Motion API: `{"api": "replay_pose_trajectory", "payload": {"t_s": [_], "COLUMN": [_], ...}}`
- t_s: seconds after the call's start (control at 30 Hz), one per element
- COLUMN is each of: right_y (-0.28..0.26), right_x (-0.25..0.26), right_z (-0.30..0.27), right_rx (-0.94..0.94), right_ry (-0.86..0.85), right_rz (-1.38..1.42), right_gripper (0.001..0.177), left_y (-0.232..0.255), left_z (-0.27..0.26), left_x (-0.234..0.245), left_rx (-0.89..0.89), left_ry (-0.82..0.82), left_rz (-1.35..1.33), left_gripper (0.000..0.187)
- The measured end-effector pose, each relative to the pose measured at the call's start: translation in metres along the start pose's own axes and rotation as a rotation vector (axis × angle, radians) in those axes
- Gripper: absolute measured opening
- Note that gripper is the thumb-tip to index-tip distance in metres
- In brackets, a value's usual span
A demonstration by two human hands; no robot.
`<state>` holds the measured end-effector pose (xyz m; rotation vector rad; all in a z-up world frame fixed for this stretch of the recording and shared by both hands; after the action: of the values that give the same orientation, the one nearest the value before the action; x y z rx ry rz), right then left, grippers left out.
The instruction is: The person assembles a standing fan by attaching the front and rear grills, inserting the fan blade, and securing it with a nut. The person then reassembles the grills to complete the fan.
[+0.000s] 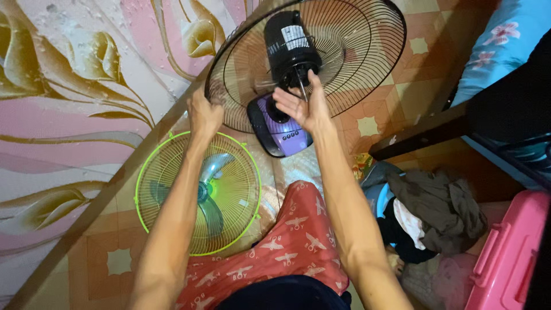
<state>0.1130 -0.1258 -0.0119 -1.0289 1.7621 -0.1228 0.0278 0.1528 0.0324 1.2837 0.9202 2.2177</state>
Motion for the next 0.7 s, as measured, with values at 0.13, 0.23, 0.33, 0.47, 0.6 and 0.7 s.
{"api": "replay_pose_trajectory", "payload": {"t_s": [0.13,0.23,0.33,0.47,0.6,0.7], "right_y": [0.001,-0.002,-0.002,-0.011,-0.011,-0.005], "right_x": [0.006,0.008,-0.004,-0.04,-0.075,-0.082], "right_z": [0.028,0.031,0.016,-0.044,-0.078,-0.079], "right_rx": [0.095,0.137,0.237,0.876,1.213,1.304], "right_ry": [0.109,0.22,0.243,0.45,0.509,0.458], "right_rz": [0.275,0.255,0.085,-0.977,-1.321,-1.25], "right_gripper": [0.066,0.058,0.053,0.048,0.051,0.054], "left_y": [-0.041,-0.057,-0.075,-0.08,-0.064,-0.048], "left_z": [-0.001,0.001,-0.008,-0.018,-0.025,-0.022], "left_x": [-0.025,-0.035,-0.047,-0.054,-0.048,-0.036], "left_rx": [0.104,0.101,0.312,0.174,0.154,0.155], "left_ry": [-0.003,-0.011,-0.149,-0.004,-0.024,-0.037], "left_rz": [0.058,0.07,0.113,0.054,0.002,-0.023], "left_gripper": [0.043,0.043,0.038,0.037,0.032,0.031]}}
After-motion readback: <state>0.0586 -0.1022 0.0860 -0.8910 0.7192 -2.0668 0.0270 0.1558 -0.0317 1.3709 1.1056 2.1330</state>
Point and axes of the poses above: each hand's wrist, its own z-axis towards the middle knuckle, its own x-axis out of the back of the hand, y = z × x, the point moved 3 cm from there along z, towards the middle knuckle, and after that the axes turned 3 degrees about x, right-handed, at the moved point
